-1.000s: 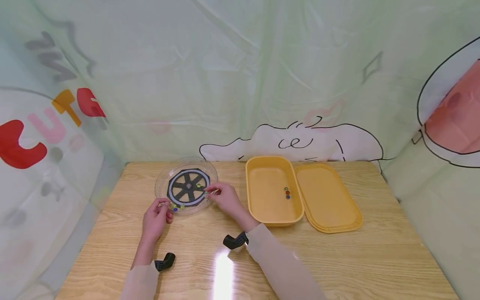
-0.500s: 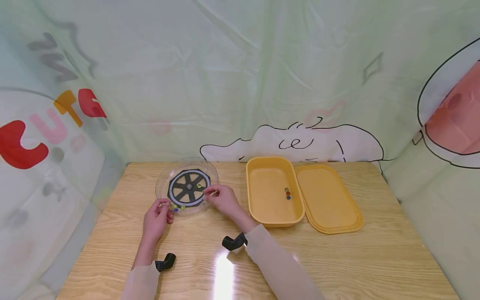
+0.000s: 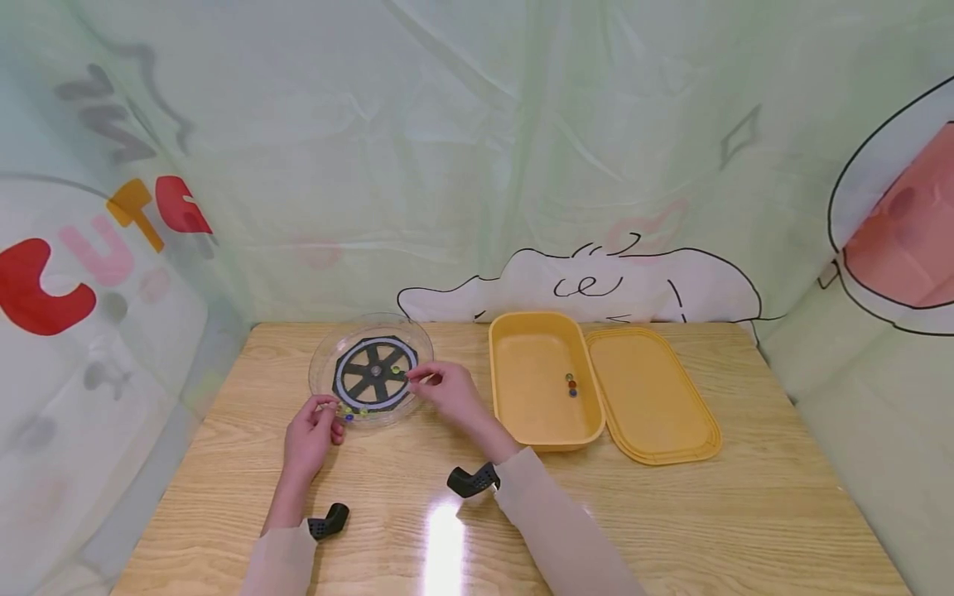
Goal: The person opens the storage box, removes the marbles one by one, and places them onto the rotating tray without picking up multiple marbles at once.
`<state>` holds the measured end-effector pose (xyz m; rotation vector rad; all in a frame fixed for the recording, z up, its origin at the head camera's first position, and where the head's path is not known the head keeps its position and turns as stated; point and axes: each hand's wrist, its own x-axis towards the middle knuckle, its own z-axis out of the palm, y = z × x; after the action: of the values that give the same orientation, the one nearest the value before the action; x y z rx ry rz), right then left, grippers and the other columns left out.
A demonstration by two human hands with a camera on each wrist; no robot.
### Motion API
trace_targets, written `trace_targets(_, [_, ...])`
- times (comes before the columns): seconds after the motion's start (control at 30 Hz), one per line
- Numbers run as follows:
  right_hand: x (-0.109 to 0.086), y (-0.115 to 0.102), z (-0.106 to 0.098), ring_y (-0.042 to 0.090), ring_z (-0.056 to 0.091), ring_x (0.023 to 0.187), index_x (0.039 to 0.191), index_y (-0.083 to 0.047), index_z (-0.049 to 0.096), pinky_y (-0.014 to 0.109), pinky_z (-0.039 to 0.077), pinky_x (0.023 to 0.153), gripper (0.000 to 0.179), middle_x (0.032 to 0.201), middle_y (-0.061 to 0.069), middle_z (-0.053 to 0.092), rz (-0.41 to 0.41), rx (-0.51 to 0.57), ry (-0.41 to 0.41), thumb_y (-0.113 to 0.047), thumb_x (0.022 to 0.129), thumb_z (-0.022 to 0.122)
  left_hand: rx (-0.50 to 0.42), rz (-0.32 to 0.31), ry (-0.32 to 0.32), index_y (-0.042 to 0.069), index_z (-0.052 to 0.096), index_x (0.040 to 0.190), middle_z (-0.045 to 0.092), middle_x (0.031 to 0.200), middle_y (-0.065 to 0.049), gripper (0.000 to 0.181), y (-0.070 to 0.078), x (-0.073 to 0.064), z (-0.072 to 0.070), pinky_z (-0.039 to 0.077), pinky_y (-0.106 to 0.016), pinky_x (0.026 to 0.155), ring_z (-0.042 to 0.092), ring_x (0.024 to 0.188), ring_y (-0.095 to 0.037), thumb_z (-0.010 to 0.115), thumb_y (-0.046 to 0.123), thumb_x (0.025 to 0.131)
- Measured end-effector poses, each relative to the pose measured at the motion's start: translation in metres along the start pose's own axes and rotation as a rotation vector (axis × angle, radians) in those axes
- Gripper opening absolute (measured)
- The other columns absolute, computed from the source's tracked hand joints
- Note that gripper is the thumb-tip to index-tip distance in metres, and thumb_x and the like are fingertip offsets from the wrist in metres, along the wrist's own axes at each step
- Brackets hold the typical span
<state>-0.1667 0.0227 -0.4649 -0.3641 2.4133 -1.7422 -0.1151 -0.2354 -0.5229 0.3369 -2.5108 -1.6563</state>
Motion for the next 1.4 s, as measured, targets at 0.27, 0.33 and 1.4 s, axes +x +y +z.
trace_targets(0.27, [-0.002,-0.013,-0.030,0.020,0.058,0.086,0.106,-0.004,0.074,0.025,0.047,0.068,0.016,0.096,0.004,0.071,-0.002,0.013,0.079,-0.007,0.091,0.072,0.000,-0.005,0.001,0.008,0.061,0.111,0.062,0.068,-0.008,0.021,-0.001,0.001,0.000,0.052,-0.025,0.056,0.061,0.054,-0.015,0.050,0.025,0.105])
trace_targets(0.33, [-0.001,-0.013,-0.038,0.020,0.059,0.086,0.106,-0.004,0.075,0.026,0.047,0.069,0.016,0.097,0.005,0.071,-0.011,0.010,0.111,-0.007,0.090,0.073,0.002,-0.003,0.001,0.008,0.061,0.111,0.062,0.068,-0.008,0.022,-0.002,0.001,0.000,0.052,-0.025,0.056,0.061,0.054,-0.015,0.050,0.026,0.105])
trace_targets(1.4, [-0.022,0.050,-0.148,0.031,0.059,0.102,0.117,0.002,0.066,0.041,0.048,0.091,0.026,0.116,0.019,0.066,0.284,-0.166,0.224,-0.014,0.097,0.063,0.003,-0.006,0.001,0.010,0.061,0.111,0.062,0.069,-0.008,0.020,-0.001,0.002,-0.001,0.053,-0.026,0.055,0.062,0.056,-0.017,0.050,0.025,0.105])
